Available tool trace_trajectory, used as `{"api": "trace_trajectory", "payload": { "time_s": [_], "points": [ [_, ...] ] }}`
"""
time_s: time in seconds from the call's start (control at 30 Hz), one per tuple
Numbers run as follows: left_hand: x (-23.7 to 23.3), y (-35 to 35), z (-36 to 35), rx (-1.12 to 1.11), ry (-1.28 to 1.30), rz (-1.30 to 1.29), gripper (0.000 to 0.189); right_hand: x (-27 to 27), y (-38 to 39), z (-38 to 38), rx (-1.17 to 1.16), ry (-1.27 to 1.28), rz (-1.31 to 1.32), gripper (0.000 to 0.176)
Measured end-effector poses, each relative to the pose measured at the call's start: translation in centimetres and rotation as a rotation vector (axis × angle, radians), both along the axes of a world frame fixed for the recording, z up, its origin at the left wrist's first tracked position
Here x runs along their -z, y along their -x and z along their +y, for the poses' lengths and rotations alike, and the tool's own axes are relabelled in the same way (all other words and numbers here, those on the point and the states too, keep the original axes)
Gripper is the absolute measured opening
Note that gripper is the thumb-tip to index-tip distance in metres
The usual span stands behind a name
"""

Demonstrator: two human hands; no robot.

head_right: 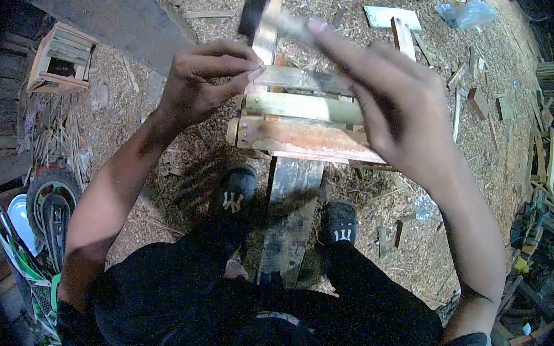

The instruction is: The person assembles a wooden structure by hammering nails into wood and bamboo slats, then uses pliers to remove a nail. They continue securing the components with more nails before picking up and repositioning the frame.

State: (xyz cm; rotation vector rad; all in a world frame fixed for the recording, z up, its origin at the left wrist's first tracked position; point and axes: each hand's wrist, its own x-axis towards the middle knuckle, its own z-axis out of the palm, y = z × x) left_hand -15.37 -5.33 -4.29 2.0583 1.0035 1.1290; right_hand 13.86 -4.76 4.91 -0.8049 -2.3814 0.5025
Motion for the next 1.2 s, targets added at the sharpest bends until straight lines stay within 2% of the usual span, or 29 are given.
{"api": "trace_trajectory", "payload": {
  "time_s": [0.07,0.13,0.2,0.27,0.3,0.33,0.4,0.47,0.53,0.6,0.67,0.7,0.73,0.8,0.87,0.97,1.03,1.13,1.2],
  "points": [
    [0.2,-0.1,-0.2,0.003,0.003,-0.005,0.018,-0.7,0.3,-0.6,0.045,-0.058,0.066,0.068],
    [-0.1,0.0,-0.3,-0.009,0.017,0.008,0.019,-1.6,0.3,-1.1,0.039,0.067,-0.471,0.063],
    [-0.4,0.0,-0.2,-0.018,-0.004,0.038,0.019,-1.0,0.1,-0.5,0.031,0.085,-0.427,0.064],
    [-0.4,-0.2,-0.4,-0.014,-0.036,0.034,0.019,0.1,0.1,-0.1,0.010,-0.033,0.048,0.067],
    [-0.1,-0.2,-0.3,-0.007,0.022,-0.020,0.018,-0.5,0.5,-0.4,0.027,-0.071,0.090,0.067],
    [0.0,-0.2,-0.3,-0.006,0.018,-0.021,0.018,-1.0,0.4,-0.5,0.028,-0.074,0.089,0.067],
    [-0.2,0.0,-0.1,-0.003,-0.035,0.048,0.018,-1.8,0.2,-1.0,0.022,0.077,-0.461,0.061],
    [-0.3,-0.2,0.0,-0.005,-0.044,0.039,0.018,-1.6,0.0,-0.5,0.015,0.090,-0.458,0.062],
    [0.0,-0.3,-0.5,-0.011,-0.033,0.022,0.018,-0.4,0.2,-0.4,0.016,-0.041,0.065,0.066],
    [-0.1,-0.2,-0.3,-0.020,-0.032,0.040,0.019,-0.8,0.2,-0.5,0.033,-0.093,0.044,0.066],
    [-0.4,-0.1,0.0,-0.026,-0.040,0.055,0.019,-1.8,0.0,-0.7,0.042,0.095,-0.485,0.062],
    [-0.3,-0.2,0.0,-0.012,-0.047,0.044,0.020,-1.7,-0.3,-0.4,0.011,0.106,-0.369,0.062],
    [-0.1,-0.2,-0.1,-0.001,-0.047,0.030,0.020,-1.3,-0.1,-0.3,0.007,0.110,-0.370,0.062],
    [0.3,-0.1,-0.3,0.001,0.029,-0.012,0.020,-0.5,0.4,-0.1,0.019,-0.114,0.059,0.067],
    [0.1,0.1,0.0,0.013,0.021,0.010,0.020,-2.0,0.2,-0.9,0.027,0.068,-0.471,0.065],
    [0.0,0.2,-0.1,-0.011,-0.015,0.036,0.019,-1.1,0.0,-0.4,0.008,0.055,-0.399,0.062],
    [0.1,-0.1,0.0,-0.007,-0.036,-0.047,0.012,-0.1,0.0,-0.4,0.043,0.074,-0.116,0.059],
    [-0.6,0.0,-0.3,-0.039,0.015,0.096,0.018,0.0,0.0,-0.5,0.028,0.110,-0.198,0.056],
    [-0.5,0.2,-0.2,-0.039,0.003,0.099,0.017,0.2,0.3,-0.7,0.037,0.127,-0.175,0.056]
  ]
}}
